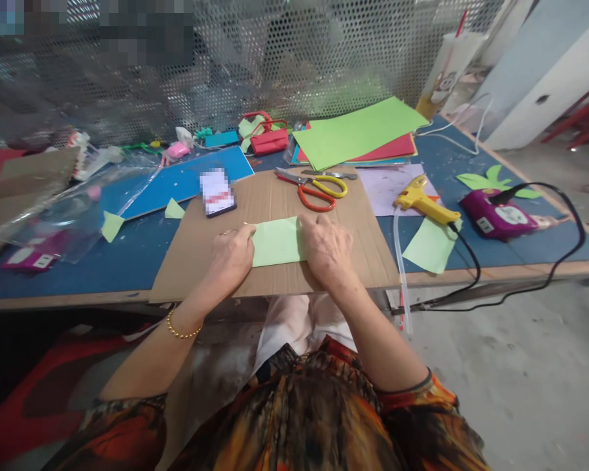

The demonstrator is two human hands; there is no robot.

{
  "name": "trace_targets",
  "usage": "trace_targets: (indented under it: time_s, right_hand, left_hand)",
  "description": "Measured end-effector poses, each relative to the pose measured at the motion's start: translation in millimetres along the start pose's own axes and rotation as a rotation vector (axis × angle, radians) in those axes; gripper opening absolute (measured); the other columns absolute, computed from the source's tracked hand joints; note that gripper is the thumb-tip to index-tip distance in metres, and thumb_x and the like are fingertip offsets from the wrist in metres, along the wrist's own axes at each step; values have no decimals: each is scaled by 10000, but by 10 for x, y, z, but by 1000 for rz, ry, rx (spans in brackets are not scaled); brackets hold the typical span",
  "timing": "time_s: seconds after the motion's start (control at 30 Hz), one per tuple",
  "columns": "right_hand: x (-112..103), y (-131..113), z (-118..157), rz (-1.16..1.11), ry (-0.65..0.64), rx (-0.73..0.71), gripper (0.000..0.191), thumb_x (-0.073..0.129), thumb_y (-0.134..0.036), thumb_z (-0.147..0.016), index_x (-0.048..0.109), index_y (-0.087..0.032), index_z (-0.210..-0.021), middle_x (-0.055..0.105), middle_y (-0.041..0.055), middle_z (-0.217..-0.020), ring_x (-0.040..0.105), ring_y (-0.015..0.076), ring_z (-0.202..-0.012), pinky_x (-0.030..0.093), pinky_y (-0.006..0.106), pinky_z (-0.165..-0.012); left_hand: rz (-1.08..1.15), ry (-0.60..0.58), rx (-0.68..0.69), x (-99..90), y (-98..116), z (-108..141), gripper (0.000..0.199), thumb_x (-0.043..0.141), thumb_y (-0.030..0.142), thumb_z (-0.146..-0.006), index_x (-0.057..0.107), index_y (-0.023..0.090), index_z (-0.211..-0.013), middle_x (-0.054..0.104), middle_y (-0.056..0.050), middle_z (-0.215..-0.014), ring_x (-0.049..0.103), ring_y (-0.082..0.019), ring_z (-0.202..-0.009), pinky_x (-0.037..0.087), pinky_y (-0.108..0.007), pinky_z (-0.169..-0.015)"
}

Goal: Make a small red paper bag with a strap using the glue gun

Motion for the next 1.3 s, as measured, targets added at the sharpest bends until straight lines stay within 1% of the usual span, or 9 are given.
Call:
trace_targets:
  time_s: [0.27,0.47,0.7,0.83,0.93,1.0,1.07,1.17,1.3]
  right_hand:
    - [-49,-35,51,136,-61,-65,428,364,-214,-1124,649,-213,-1444,734,179,-1190,722,320,-1085,363,351,-727]
    - [-137,-53,20,158,-152,-82,423,282,-239,-1142,624,-170,-1380,761,202,-1226,744,360,-1119,397,349,-732]
    - [-185,-33,-157,146,-143,-79,409,390,-319,-1124,616,-133,-1410,770,260,-1265,746,398,-1178,518,429,-871]
    - [-223,17,-391,4,-152,-31,446,599,-307,-1021,638,-108,-1418,755,271,-1336,740,391,-1209,549,435,-916]
    - [-230,76,-548,-79,-180,-55,296,690,-262,-927,774,-123,-1174,823,194,-1086,774,317,-1025,550,358,-811]
    - [-228,107,-596,-128,-182,-89,182,716,-227,-878,809,-136,-1005,801,136,-865,760,273,-886,520,317,-719]
    - [-220,130,-589,-167,-167,-125,125,714,-197,-856,809,-144,-918,772,107,-781,732,244,-816,486,295,-664]
    - [-180,156,-515,-185,-137,-157,137,688,-174,-864,806,-152,-929,800,105,-871,718,220,-827,464,277,-650]
    - [-93,143,-433,-200,-59,-179,332,671,-211,-917,758,-125,-1225,795,161,-1155,731,259,-991,510,306,-767]
  left_hand:
    - [-149,-95,-50,-263,184,23,436,363,34,-1030,793,112,-1032,742,-238,-1097,693,-391,-1073,497,-529,-890]
    - [-169,-198,-31,-416,176,-59,286,510,217,-1082,778,119,-1101,722,-215,-1246,632,-383,-1200,497,-508,-971]
    - [-178,-419,123,-562,48,-502,199,589,228,-1034,728,127,-1135,741,-191,-1243,683,-333,-1173,504,-437,-989]
    - [-192,-581,242,-575,124,-837,302,642,152,-939,714,142,-1232,757,-161,-1288,684,-318,-1240,505,-387,-999]
    - [-134,-692,294,-569,183,-1012,420,665,118,-862,726,158,-1275,757,-134,-1314,689,-301,-1240,513,-347,-986]
    - [-86,-746,270,-566,189,-1078,433,690,150,-846,738,145,-1276,772,-133,-1272,709,-295,-1182,526,-330,-932]
    - [-35,-777,244,-561,172,-1118,454,715,192,-837,742,133,-1287,785,-132,-1232,726,-280,-1117,528,-316,-879]
    - [-13,-803,258,-547,139,-1156,480,758,255,-800,767,146,-1267,799,-118,-1208,733,-274,-1062,528,-313,-857]
    - [-74,-830,290,-542,141,-1171,443,745,266,-787,787,161,-1215,804,-113,-1228,727,-278,-1070,517,-310,-826]
Point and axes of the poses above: each hand's wrist, its own z-axis away from the middle knuckle, its own x-axis out of the palm, y = z × x, the point moved 1 cm from there along -z, towards the middle knuckle
